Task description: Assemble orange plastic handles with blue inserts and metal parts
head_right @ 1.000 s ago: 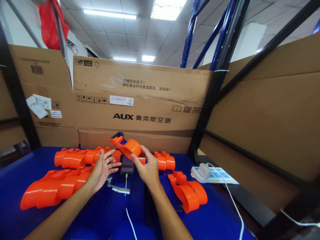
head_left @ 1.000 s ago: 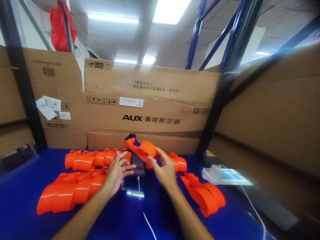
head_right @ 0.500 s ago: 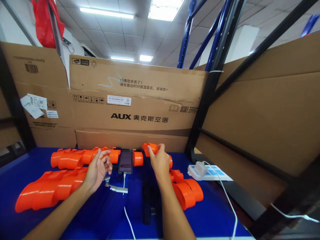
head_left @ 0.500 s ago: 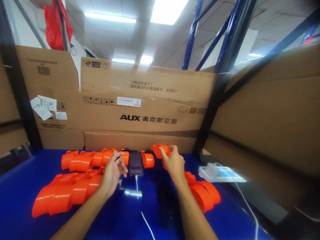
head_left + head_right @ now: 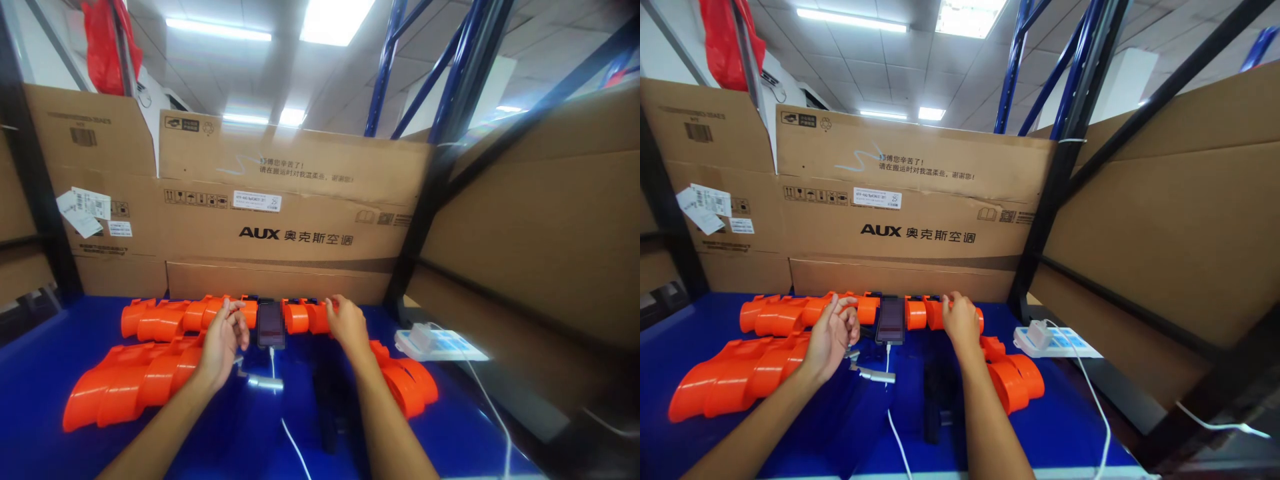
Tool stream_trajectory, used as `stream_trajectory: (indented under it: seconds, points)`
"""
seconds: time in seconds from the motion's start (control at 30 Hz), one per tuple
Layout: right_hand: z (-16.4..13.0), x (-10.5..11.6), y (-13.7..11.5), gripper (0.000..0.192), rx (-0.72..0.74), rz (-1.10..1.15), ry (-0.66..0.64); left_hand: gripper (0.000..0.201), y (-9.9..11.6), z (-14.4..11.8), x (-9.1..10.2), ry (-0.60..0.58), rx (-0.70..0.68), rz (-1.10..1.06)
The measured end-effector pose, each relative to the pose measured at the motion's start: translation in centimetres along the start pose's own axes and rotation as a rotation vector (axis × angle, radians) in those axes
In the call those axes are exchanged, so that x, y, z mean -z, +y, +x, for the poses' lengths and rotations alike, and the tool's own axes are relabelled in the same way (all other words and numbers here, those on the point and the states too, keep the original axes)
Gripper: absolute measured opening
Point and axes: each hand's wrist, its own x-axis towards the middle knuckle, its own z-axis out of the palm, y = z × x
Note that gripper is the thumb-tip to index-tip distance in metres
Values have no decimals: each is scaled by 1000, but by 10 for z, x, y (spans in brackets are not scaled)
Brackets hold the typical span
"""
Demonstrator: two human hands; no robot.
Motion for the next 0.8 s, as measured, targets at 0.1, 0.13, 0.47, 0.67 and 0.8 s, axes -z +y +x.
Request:
stream_trajectory:
  seconds: [0.1, 0.13, 0.47, 0.67, 0.8]
  points:
    - [0, 8, 11, 37, -88, -95, -63, 46, 0, -1, -1, 7, -4, 2]
    - [0, 9, 13, 39, -117, -116, -98, 46, 0, -1, -1, 5, -6, 6]
    - [1, 13, 23, 54, -226, -153, -220, 44, -2, 1, 2, -11, -7, 33]
    - [1, 16, 27, 53, -254, -152, -284, 44, -4, 1, 3, -31, -10, 30]
    - [0, 18, 24, 56, -267, -162, -289, 43, -3, 0, 3, -29, -19, 27]
